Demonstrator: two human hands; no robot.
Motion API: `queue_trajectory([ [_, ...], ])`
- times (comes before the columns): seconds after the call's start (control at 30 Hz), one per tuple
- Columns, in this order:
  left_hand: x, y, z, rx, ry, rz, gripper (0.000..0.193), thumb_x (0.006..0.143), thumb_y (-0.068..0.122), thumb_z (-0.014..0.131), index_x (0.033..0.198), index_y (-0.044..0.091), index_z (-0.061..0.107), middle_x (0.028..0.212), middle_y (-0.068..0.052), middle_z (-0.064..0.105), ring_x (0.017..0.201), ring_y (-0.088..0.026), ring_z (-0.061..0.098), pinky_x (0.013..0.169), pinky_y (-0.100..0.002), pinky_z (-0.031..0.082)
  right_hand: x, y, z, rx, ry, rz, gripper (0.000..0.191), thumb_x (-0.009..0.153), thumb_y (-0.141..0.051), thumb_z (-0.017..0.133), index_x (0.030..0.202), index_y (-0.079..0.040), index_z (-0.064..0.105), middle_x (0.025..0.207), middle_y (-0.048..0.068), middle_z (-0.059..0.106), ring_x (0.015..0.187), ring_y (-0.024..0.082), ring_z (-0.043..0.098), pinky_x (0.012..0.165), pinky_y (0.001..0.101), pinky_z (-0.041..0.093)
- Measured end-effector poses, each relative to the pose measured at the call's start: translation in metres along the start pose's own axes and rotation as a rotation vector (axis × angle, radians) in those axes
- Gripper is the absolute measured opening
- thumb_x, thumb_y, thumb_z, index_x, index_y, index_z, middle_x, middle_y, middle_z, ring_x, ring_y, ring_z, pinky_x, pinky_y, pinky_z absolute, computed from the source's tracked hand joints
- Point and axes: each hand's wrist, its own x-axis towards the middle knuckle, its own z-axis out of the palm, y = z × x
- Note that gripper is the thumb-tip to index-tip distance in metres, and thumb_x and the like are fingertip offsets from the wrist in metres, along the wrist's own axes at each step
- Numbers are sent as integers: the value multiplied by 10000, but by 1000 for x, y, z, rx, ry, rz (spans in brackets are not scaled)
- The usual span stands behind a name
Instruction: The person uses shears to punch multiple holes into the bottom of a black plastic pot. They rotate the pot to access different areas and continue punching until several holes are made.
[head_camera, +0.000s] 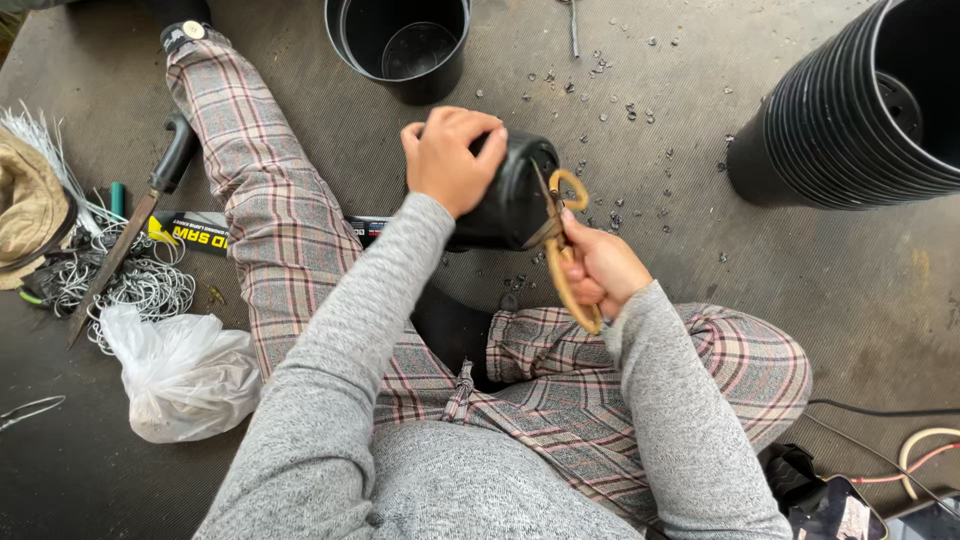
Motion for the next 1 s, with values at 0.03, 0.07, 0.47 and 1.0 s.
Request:
queue_trajectory([
  [0.03,9,-6,-2,-11,-30,-2,226,905,368,668,928,189,804,1043,65,772,1136,-155,615,1040,-469,310,0,1,2,-156,56,-118,488,1073,-454,455,817,-51,553,521,-36,408,336,63,339,311,264,247],
  [0.07,18,-11,-4,-23,-61,-4,235,910,376,663,917,191,807,1041,68,777,1127,-145,618,1034,-454,312,-1,4,5,-312,114,-236,473,1081,-424,459,839,-30,557,536,-10,427,377,97,401,357,296,313],
  [0.47,39,-29,6,-56,-162,-43,280,921,418,637,905,214,829,1006,86,787,1086,-123,624,1038,-400,313,-42,-16,25,-1118,429,-396,450,1060,-388,473,865,-17,637,567,107,624,513,258,661,558,409,529],
  [1.0,38,-25,8,-53,-173,-43,268,925,400,629,914,224,831,992,94,791,1087,-123,616,1053,-408,299,-50,-23,31,-1122,421,-305,469,1061,-403,449,850,-33,646,553,77,624,504,226,652,549,391,529],
])
